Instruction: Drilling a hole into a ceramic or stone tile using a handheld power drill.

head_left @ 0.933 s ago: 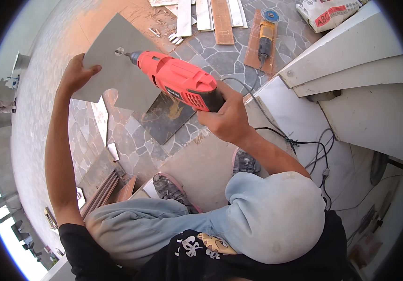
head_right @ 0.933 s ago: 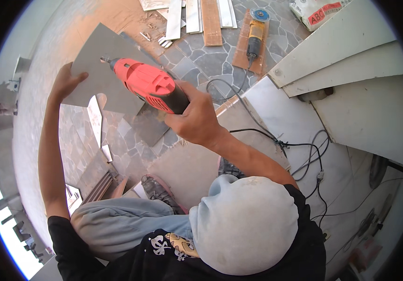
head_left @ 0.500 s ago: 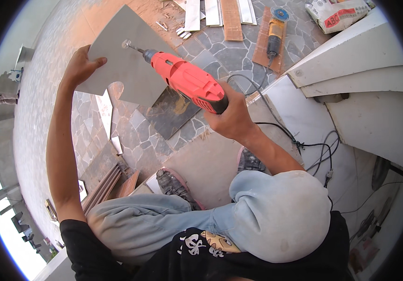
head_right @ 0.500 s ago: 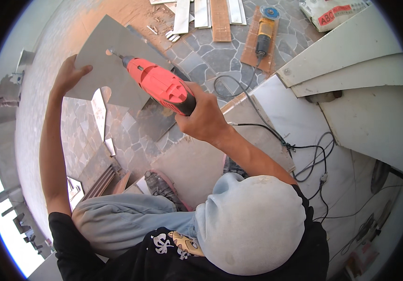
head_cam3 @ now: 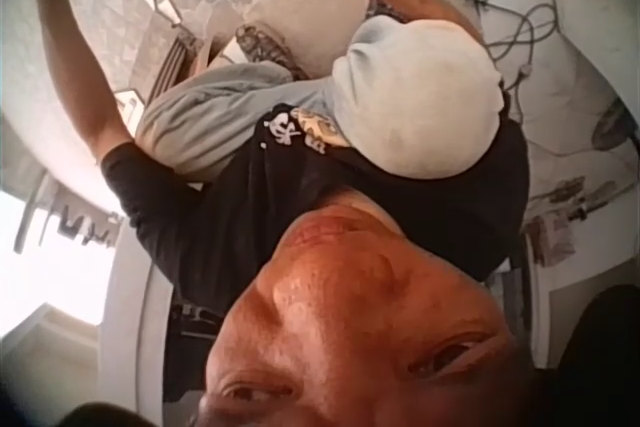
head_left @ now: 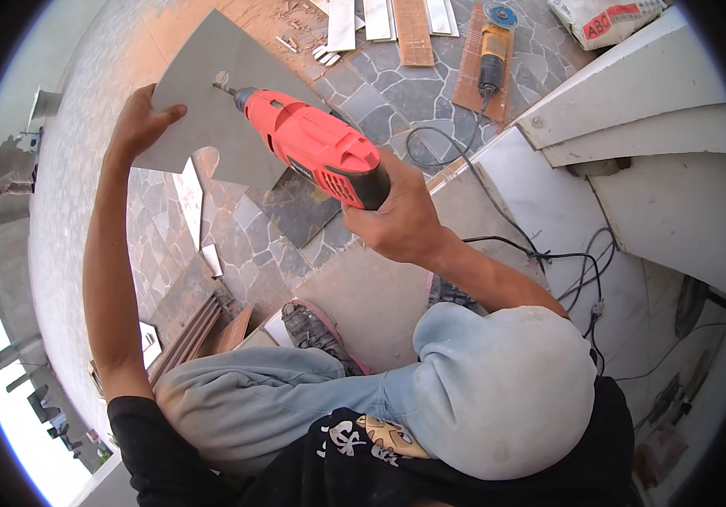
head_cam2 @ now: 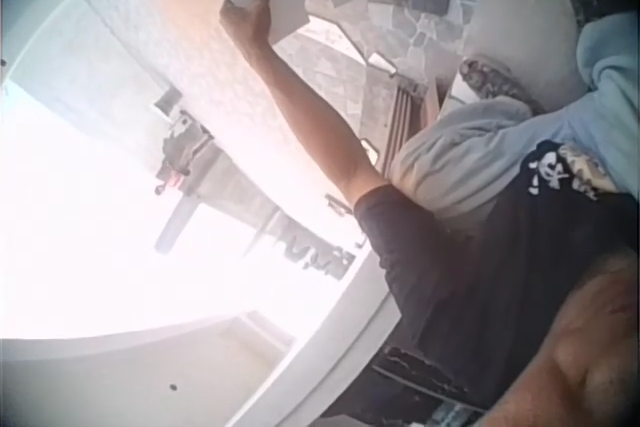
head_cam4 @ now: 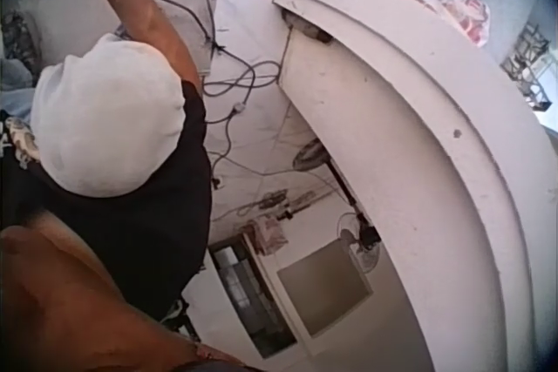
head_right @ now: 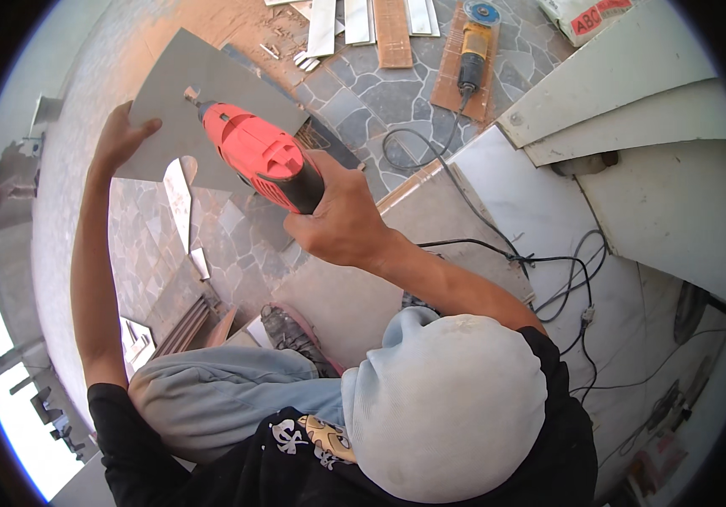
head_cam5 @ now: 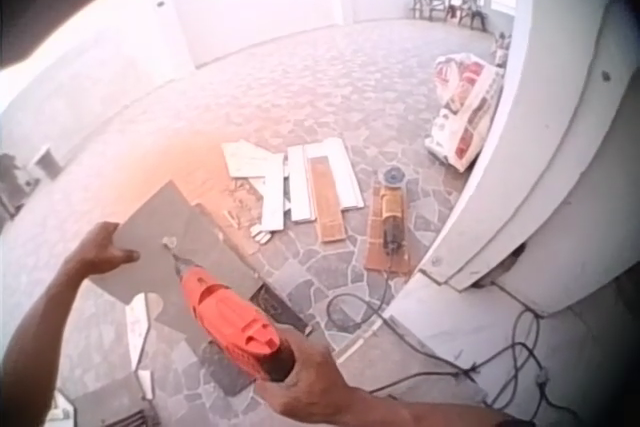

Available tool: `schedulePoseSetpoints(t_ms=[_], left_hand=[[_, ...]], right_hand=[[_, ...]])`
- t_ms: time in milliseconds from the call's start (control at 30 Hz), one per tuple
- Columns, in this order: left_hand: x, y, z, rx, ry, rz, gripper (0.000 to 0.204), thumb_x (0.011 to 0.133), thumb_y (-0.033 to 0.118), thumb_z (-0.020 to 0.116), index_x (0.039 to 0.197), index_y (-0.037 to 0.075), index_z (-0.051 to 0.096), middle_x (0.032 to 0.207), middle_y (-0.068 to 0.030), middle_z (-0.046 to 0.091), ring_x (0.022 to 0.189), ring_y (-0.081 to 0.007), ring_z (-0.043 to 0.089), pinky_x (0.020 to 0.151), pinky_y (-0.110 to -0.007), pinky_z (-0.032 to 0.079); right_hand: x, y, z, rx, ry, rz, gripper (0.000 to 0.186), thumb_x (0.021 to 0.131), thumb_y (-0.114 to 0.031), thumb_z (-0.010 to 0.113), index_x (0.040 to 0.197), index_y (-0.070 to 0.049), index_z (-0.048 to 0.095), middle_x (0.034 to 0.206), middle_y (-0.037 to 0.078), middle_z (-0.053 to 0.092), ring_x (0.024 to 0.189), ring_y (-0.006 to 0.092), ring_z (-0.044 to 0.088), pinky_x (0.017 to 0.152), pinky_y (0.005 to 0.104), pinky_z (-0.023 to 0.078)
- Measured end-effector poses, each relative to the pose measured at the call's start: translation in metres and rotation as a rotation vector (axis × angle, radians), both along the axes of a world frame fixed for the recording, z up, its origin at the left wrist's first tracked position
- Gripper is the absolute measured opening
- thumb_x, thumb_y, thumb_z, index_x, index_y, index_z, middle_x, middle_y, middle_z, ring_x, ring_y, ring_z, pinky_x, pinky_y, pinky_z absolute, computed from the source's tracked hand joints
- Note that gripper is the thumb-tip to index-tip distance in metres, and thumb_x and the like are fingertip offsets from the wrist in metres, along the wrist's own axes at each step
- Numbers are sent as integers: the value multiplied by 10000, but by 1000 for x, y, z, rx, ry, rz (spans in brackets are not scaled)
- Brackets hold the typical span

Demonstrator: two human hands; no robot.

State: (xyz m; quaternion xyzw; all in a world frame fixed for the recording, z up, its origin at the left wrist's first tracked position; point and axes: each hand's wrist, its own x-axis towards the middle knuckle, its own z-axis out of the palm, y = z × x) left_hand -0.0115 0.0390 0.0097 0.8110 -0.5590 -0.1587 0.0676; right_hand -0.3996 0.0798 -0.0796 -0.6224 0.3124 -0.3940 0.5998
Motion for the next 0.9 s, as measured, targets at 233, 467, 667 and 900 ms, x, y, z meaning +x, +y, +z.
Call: schedulePoseSetpoints(t_ms=[233,467,667,900], left_hand=[[6,-1,-6,-46,-5,-25,429,831,173,773,1163,-86,687,973,-235,755,799,-313,765,792,-396,603],[7,-3,-7,-11,30,6,435,838,182,778,1172,-79,683,973,-232,757,790,-309,765,793,-418,601],[6,1,-6,-57,41,-17,433,826,183,779,1160,-79,690,985,-225,760,809,-312,762,800,-410,594],[9,4,-2,-33,34,-49,428,831,192,760,1162,-71,692,1005,-221,758,898,-313,755,859,-403,574]], right_hand=[[1,-2,-1,53,12,34,400,748,-2,662,1144,11,608,915,96,683,825,150,633,758,297,503],[-3,1,-6,37,58,25,463,747,-10,679,1200,29,598,965,172,697,873,198,668,812,326,527],[-12,-21,-7,-122,191,7,507,758,-6,702,1254,14,600,1010,202,727,967,305,739,849,365,552],[-27,-43,-9,-485,350,-37,515,765,-13,714,1267,13,605,1004,224,723,941,398,729,809,383,569]])
